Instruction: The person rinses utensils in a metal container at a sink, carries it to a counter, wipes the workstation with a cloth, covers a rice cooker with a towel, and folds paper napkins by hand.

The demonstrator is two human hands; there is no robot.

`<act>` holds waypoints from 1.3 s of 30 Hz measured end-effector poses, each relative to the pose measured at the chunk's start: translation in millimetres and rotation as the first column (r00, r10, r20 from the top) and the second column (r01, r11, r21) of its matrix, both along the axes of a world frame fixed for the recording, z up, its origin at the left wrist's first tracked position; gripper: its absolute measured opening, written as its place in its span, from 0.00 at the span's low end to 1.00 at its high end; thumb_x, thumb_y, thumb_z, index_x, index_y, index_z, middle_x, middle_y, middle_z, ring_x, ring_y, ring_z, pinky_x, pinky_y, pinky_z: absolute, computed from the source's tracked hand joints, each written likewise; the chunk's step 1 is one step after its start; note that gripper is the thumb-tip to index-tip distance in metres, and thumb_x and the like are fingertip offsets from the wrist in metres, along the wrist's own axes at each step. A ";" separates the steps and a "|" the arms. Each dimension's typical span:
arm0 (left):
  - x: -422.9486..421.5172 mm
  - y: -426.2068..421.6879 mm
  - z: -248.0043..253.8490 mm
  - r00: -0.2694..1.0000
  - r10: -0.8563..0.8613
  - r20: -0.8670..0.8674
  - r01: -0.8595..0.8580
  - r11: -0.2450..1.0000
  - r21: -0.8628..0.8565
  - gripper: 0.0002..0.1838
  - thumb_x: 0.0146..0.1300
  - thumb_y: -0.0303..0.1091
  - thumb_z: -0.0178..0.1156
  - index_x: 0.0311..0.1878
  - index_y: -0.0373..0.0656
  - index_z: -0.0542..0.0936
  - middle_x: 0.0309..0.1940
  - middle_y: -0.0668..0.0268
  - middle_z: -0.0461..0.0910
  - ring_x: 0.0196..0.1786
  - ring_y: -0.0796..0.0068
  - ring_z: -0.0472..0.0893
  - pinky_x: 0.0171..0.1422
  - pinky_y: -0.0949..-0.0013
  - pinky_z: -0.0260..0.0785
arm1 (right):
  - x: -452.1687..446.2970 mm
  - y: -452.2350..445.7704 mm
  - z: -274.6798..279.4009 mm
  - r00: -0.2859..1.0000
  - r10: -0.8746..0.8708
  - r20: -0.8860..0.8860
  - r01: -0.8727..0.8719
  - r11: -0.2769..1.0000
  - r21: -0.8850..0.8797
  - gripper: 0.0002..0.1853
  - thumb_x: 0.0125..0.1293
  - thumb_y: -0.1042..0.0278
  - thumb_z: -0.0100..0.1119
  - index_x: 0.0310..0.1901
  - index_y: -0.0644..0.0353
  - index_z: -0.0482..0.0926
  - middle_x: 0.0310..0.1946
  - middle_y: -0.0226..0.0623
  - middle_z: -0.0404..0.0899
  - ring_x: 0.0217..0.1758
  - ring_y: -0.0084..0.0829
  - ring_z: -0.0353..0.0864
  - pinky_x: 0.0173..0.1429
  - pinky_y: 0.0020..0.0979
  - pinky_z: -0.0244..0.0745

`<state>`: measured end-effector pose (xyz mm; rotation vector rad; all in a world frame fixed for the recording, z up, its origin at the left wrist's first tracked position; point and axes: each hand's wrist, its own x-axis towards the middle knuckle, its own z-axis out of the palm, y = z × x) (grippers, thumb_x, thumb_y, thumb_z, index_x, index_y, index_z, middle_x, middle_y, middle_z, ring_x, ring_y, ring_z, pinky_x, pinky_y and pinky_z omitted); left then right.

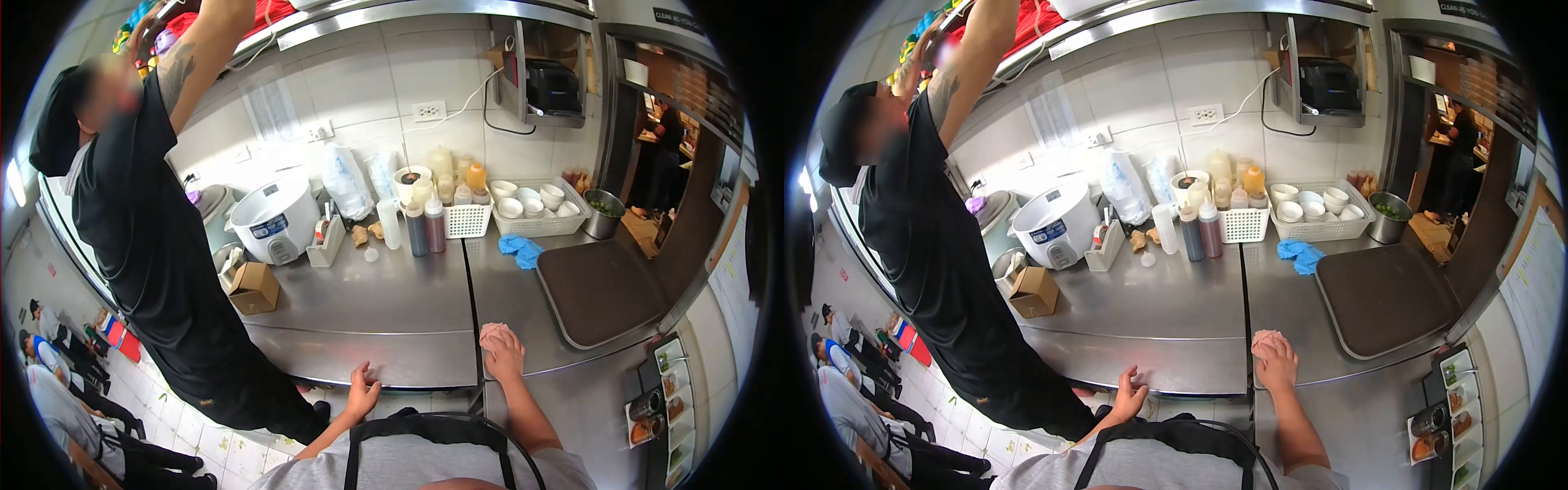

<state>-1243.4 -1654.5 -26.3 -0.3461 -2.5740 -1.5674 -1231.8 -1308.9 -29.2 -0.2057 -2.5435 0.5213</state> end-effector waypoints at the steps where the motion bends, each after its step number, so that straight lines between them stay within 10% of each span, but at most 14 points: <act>1: 1.7 1.5 4.0 1.000 0.002 0.010 -0.003 1.000 0.008 0.30 0.49 0.26 0.53 0.57 0.36 0.56 0.49 0.49 0.59 0.37 0.68 0.74 0.45 0.68 0.67 | 0.0 0.3 0.6 1.000 -0.001 -0.002 0.001 1.000 -0.002 0.20 0.41 0.67 0.54 0.42 0.48 0.74 0.52 0.35 0.65 0.59 0.38 0.58 0.56 0.41 0.55; 39: 4.7 2.3 -5.4 0.998 -0.018 -0.054 0.015 0.999 -0.041 0.30 0.48 0.25 0.55 0.56 0.35 0.57 0.48 0.51 0.61 0.41 0.66 0.72 0.45 0.68 0.67 | -0.2 0.0 1.0 1.000 0.007 0.013 -0.006 1.000 -0.008 0.20 0.42 0.67 0.51 0.42 0.49 0.74 0.53 0.36 0.65 0.60 0.38 0.57 0.58 0.41 0.53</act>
